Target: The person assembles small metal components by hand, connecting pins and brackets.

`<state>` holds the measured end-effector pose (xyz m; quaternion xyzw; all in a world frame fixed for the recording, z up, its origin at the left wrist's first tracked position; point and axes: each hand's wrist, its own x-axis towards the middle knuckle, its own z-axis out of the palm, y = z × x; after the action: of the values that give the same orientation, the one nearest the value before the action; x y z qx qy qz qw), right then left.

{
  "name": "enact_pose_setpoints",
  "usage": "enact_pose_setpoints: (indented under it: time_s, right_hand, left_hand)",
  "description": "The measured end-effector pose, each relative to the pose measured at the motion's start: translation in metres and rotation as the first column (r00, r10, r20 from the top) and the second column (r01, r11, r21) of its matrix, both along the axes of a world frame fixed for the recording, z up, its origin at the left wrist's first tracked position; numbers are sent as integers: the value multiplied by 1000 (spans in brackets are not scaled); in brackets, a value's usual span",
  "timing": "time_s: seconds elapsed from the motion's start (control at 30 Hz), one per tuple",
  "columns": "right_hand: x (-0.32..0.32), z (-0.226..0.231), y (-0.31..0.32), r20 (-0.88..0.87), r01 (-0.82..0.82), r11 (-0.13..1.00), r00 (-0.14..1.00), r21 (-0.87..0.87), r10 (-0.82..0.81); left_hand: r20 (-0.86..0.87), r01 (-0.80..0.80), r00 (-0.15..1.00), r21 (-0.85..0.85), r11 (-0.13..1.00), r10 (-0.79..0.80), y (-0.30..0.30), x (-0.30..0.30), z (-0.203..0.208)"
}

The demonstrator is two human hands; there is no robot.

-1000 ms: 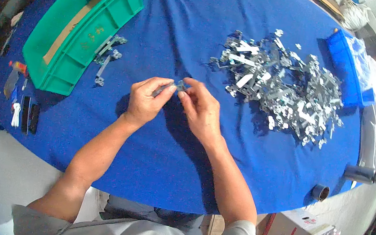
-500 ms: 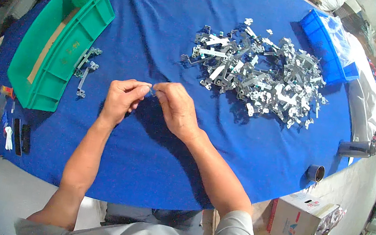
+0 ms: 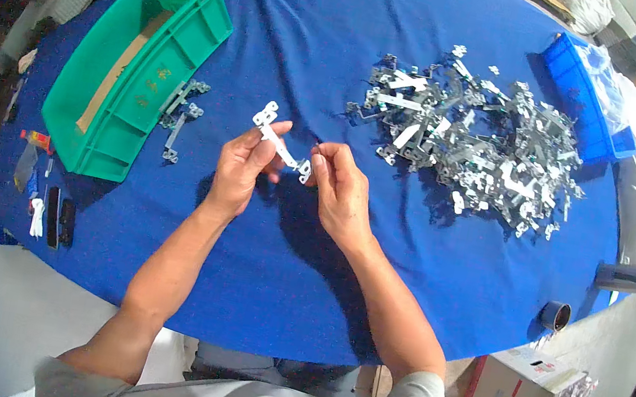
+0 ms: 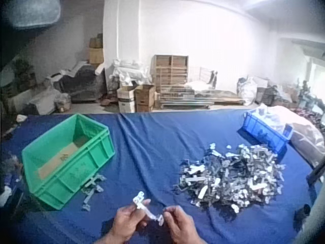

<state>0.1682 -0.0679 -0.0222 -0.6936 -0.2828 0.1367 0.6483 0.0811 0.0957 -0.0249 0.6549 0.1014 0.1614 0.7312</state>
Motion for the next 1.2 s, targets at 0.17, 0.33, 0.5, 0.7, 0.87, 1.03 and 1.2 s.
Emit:
enact_pose_setpoints:
  time_s: [0.17,0.33,0.5,0.7,0.87,1.03,1.2]
  right_hand:
    - [-9,1,2,145,-157,983,975,-91,169]
    - [-6,3,0,304,-115,977,938,-178,166]
    - [1,4,-1,148,40,990,989,-136,-20]
    - [1,4,-1,108,-7,992,994,-127,20]
    - [3,6,-3,76,-30,988,996,-149,41]
    - [3,-1,-1,143,-54,993,987,-103,69]
    - [5,8,-4,-183,-160,982,973,-101,140]
  left_hand:
    - [50,-36,998,-180,983,46,-10,5,5]
    - [73,-123,988,-150,981,135,-7,3,1]
    - [-97,-88,992,-48,995,83,-4,0,2]
    - [-127,-81,989,-4,997,80,-7,0,4]
    - [-126,-63,990,18,998,65,-5,-2,3]
    - [128,-194,980,421,886,154,-1,3,5]
    - [103,-156,987,511,845,120,-3,-2,8]
